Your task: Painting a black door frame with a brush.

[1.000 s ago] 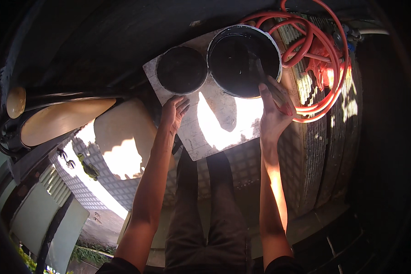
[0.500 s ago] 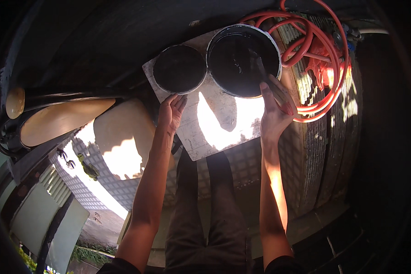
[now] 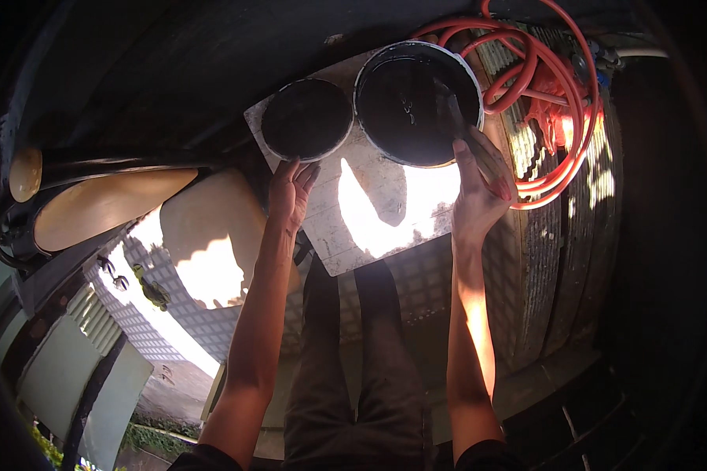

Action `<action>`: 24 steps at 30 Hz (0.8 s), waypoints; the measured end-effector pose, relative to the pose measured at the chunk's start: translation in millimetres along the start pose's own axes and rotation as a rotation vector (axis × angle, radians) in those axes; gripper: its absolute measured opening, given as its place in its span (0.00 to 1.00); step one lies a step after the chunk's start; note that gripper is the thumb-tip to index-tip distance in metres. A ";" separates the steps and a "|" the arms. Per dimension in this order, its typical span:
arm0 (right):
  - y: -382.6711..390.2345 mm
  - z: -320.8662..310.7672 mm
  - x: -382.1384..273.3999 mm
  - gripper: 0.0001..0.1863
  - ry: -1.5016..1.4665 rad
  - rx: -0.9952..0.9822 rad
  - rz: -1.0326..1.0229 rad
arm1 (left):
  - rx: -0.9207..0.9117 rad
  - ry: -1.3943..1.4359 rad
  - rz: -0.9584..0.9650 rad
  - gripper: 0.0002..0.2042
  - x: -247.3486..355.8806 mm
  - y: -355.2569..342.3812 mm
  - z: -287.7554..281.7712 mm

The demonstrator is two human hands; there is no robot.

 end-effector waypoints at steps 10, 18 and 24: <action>-0.5 -4.7 -7.2 0.17 -0.050 0.034 0.044 | -0.084 -0.053 0.007 0.20 3.7 26.6 10.0; 11.0 -11.4 -29.4 0.16 -0.004 0.045 0.055 | -0.059 -0.109 -0.032 0.20 -4.8 47.5 -4.4; 23.4 -22.4 -45.2 0.14 0.025 0.103 0.017 | -0.033 -0.112 -0.059 0.18 -13.3 57.7 -10.8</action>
Point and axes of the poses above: each hand's wrist, its own y-axis away from the middle knuckle, its own z-axis out of the palm, x = y × z, the point moved 6 cm from there along -y, towards the middle knuckle, and after that the axes turned 11 degrees about y, right-handed, at the moved point
